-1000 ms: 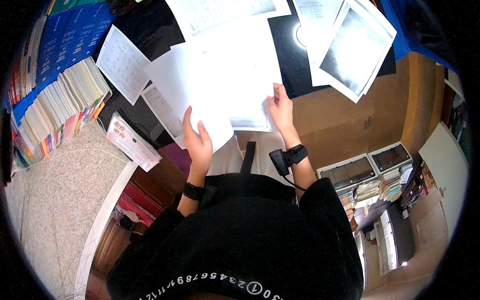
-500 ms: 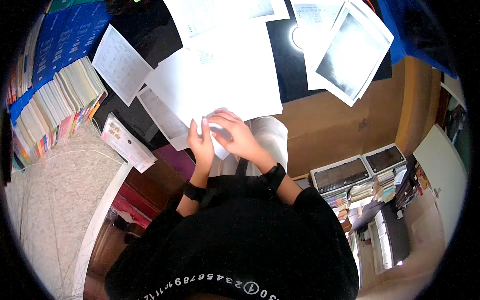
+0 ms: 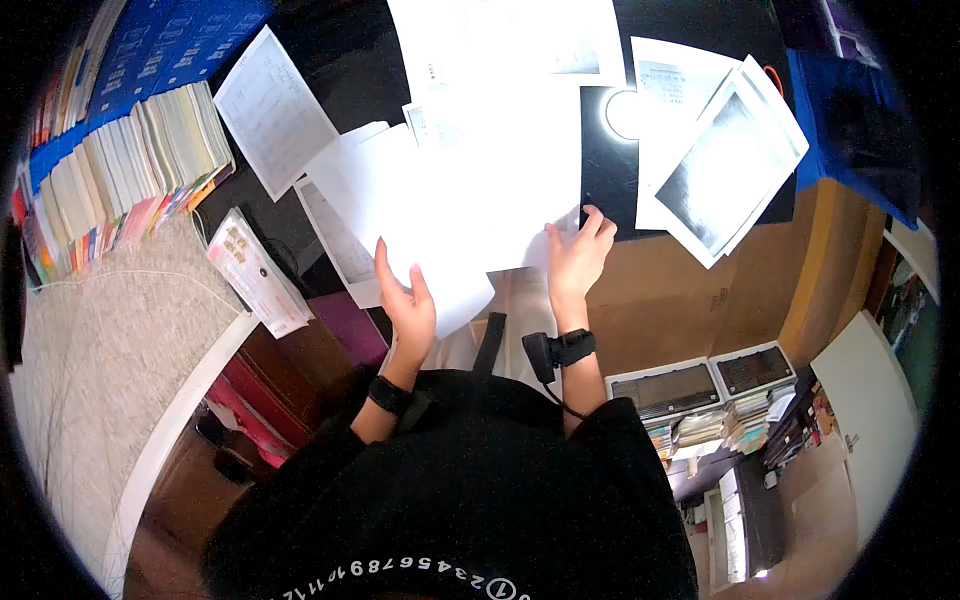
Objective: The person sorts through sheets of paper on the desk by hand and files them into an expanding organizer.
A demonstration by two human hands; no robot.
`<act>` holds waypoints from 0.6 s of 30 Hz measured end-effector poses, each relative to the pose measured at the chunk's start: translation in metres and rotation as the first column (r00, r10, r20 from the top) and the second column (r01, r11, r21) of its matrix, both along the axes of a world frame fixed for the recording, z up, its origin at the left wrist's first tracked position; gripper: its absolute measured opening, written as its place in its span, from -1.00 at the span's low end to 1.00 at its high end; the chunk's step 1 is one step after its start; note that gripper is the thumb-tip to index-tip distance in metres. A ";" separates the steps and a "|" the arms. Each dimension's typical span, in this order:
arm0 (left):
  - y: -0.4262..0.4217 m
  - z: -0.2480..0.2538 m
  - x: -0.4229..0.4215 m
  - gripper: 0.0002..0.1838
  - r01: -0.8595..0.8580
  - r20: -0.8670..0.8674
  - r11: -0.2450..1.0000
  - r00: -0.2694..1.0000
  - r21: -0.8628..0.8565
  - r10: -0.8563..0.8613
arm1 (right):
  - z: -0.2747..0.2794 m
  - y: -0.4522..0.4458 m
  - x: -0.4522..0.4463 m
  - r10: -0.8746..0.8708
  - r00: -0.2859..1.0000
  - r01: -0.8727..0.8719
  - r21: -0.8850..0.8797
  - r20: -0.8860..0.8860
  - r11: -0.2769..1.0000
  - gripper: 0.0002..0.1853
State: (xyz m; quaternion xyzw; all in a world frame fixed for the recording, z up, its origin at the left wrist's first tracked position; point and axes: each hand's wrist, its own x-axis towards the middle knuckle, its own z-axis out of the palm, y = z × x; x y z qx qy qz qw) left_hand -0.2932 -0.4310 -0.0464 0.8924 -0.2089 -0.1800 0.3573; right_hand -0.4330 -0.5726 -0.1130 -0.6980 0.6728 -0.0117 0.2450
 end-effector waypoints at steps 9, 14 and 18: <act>0.007 0.000 0.004 -0.46 0.008 0.018 1.000 1.000 0.024 -0.009 | -0.015 0.007 -0.011 0.046 0.998 -0.040 0.118 -0.052 0.992 -0.67; 0.014 -0.002 0.008 -0.46 -0.009 -0.013 1.000 1.000 0.007 0.009 | -0.015 0.008 -0.014 0.118 0.993 -0.118 -0.004 -0.017 0.993 -0.72; 0.012 0.001 0.008 -0.46 -0.020 -0.030 1.000 0.999 -0.005 0.019 | -0.017 0.009 -0.017 0.157 0.986 -0.151 -0.121 0.047 0.981 -0.75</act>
